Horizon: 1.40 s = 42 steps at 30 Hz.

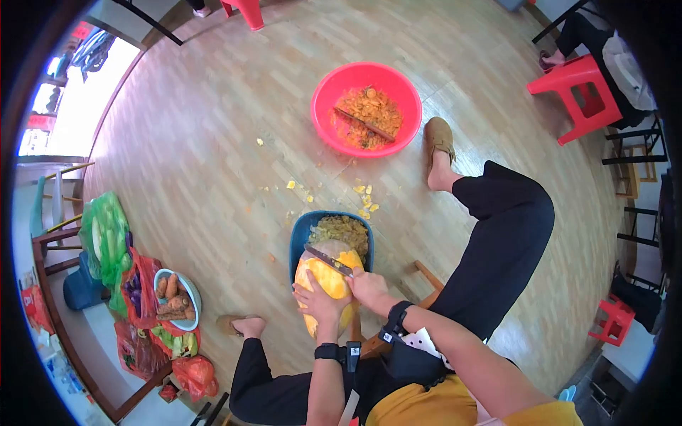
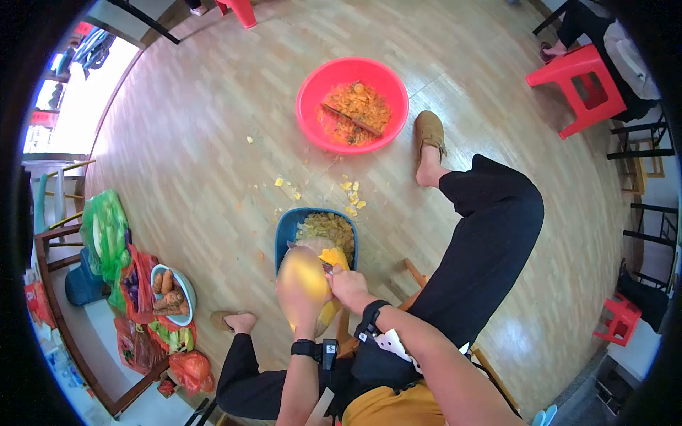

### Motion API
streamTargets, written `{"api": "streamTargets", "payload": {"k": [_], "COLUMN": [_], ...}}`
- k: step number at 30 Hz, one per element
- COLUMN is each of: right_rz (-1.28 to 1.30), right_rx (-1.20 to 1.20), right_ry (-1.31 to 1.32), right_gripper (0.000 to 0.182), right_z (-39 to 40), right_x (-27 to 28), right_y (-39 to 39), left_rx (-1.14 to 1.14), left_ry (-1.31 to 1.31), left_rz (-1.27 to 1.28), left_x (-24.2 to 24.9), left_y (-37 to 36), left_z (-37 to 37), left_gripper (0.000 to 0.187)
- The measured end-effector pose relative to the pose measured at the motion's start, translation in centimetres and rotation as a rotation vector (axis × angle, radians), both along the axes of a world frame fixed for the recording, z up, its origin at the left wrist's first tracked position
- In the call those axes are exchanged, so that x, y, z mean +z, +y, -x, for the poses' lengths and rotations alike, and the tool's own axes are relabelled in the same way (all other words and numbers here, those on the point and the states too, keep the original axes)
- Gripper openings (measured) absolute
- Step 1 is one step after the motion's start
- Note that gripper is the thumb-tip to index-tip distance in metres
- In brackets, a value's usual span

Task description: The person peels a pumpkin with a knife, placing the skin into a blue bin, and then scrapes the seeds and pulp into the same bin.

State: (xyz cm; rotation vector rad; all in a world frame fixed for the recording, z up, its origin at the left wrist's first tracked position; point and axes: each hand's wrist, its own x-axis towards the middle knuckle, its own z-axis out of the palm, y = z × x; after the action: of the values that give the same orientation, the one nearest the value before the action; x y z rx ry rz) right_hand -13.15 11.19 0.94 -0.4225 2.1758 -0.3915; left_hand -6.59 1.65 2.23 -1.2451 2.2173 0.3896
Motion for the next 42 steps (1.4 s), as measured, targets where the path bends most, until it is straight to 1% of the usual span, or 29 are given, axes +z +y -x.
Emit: {"api": "streamTargets", "payload": {"k": [4, 7, 8, 10, 14, 16, 17, 21, 23, 24, 26, 27, 28, 30, 32, 34, 35, 38, 40, 42], "right_rz": [0.022, 0.024, 0.024, 0.084, 0.096, 0.070, 0.059, -0.007, 0.051, 0.057, -0.022, -0.010, -0.023, 0.060, 0.087, 0.092, 0.133, 0.131, 0.107, 0.093], "right_rx": [-0.054, -0.092, -0.094, 0.007, -0.008, 0.011, -0.034, -0.009, -0.058, -0.052, -0.084, -0.129, -0.110, -0.228, -0.180, -0.074, -0.062, -0.006, 0.007, 0.007], "right_ry": [-0.001, -0.021, -0.010, 0.028, 0.061, 0.002, 0.007, -0.004, 0.045, 0.041, -0.108, -0.035, -0.056, 0.001, 0.033, 0.065, 0.067, 0.048, 0.047, 0.047], "right_gripper": [0.034, 0.035, 0.035, 0.038, 0.039, 0.039, 0.039, 0.037, 0.039, 0.039, 0.043, 0.044, 0.044, 0.045, 0.043, 0.043, 0.038, 0.037, 0.038, 0.037], "right_z": [0.8, 1.4, 1.8, 2.3, 1.9, 1.5, 0.9, 0.7, 1.3, 1.5, 1.6, 0.8, 0.3, 0.1, 1.5, 2.3, 2.1, 1.0, 0.5, -0.2], "right_x": [-0.7, -2.3, -2.8, -3.0, -2.2, -0.8, -0.8, -0.3, -1.2, -2.7, -6.9, -7.5, -7.4, -7.0, -3.5, 0.5, 1.2, 1.9, 1.3, 0.7], "right_y": [-2.3, -3.8, -3.7, -3.4, -2.0, -0.1, 0.8, 1.5, 1.6, 2.2, 3.3, 3.4, 3.7, 2.9, 2.0, 1.2, 1.3, 1.8, 2.0, 2.0], "left_rx": [-0.005, -0.022, -0.020, -0.012, -0.015, -0.014, -0.007, -0.002, -0.005, 0.001, -0.025, -0.027, -0.007, 0.008, 0.024, 0.001, -0.002, 0.002, 0.023, 0.018], "left_ry": [-0.003, 0.007, 0.007, 0.000, -0.024, -0.015, -0.001, -0.006, 0.001, -0.003, 0.026, 0.055, 0.032, 0.065, 0.071, 0.042, 0.053, 0.063, 0.066, 0.064], "left_rz": [0.032, 0.044, 0.043, 0.042, 0.061, 0.058, 0.062, 0.056, 0.044, 0.050, 0.042, 0.053, 0.041, 0.011, 0.002, 0.028, 0.027, 0.051, 0.032, 0.027], "left_x": [-0.3, -0.1, -0.1, -0.1, 0.1, 0.1, 0.0, 0.2, 0.6, 0.7, 0.6, -0.1, 0.2, 0.4, 0.3, -0.1, -0.2, -0.1, 0.6, 0.5], "left_y": [0.7, 0.6, 0.8, 0.9, 1.2, 1.3, 1.2, 1.0, 0.8, 0.8, 0.6, 0.4, 0.5, -0.2, -0.3, -0.1, -0.1, 0.2, 0.2, 0.0], "left_z": [0.1, 0.0, 0.3, 0.6, 0.4, 0.2, 0.3, 0.3, 0.4, 0.1, -0.4, -0.9, -1.1, -0.6, -0.4, -0.5, -0.6, -0.5, -0.2, -0.5], "left_gripper": [0.125, 0.126, 0.127, 0.128, 0.130, 0.130, 0.130, 0.130, 0.129, 0.129, 0.130, 0.130, 0.130, 0.131, 0.130, 0.130, 0.130, 0.130, 0.124, 0.124]}}
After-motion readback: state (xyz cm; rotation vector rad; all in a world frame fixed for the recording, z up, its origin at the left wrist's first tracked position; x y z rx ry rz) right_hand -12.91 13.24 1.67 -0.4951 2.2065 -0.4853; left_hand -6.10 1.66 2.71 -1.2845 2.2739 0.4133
